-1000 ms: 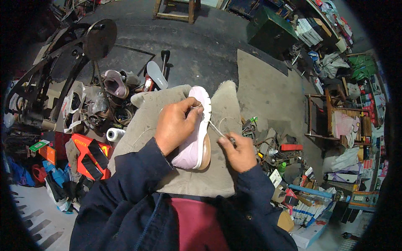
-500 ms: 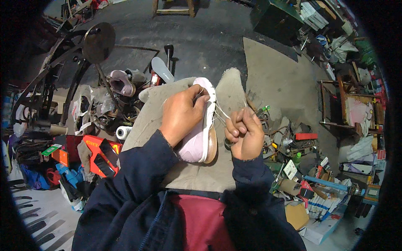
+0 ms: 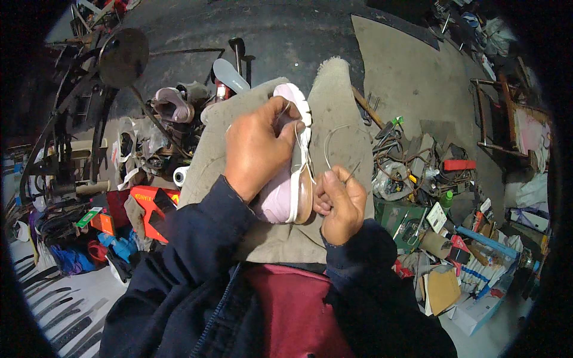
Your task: The person sews a pink sneaker by hand using a needle and thread. They repeatedly push the needle through the shoe's upper and pull the thread tight, working along the side of the shoe while seated.
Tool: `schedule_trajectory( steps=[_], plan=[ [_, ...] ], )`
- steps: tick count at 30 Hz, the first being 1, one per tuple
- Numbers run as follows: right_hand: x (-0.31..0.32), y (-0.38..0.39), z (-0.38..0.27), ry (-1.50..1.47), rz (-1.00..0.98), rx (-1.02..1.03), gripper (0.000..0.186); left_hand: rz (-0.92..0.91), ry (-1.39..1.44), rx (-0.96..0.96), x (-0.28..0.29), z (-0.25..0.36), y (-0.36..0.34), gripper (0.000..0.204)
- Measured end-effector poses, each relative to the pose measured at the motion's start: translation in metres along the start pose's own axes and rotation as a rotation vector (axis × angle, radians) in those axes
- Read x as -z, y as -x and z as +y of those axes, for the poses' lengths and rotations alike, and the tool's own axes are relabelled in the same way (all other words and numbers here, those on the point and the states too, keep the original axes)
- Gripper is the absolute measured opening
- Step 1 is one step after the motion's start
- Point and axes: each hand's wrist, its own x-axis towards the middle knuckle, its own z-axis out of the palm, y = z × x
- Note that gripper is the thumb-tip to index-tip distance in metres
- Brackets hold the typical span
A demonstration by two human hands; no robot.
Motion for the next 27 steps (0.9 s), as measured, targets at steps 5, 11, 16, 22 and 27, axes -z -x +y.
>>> schedule_trajectory(
  steps=[5,11,16,22,27],
  plan=[
    [-0.001,0.000,-0.003,0.084,0.000,-0.011,0.029,-0.027,-0.037,0.009,0.006,0.005,-0.001,0.016],
    [-0.001,0.004,-0.005,0.112,-0.040,0.009,0.030,0.040,0.296,-0.016,0.042,0.011,0.036,0.025],
    [-0.004,0.004,-0.005,0.277,-0.039,0.111,0.028,-0.001,0.281,0.054,0.077,0.011,0.090,0.030],
    [-0.009,0.008,-0.011,0.359,-0.071,0.159,0.021,-0.003,0.103,0.160,0.102,-0.021,0.131,0.030],
    [-0.007,0.006,-0.011,0.427,-0.093,0.143,0.019,0.115,-0.120,0.217,0.142,-0.050,0.145,0.029]
  ],
)
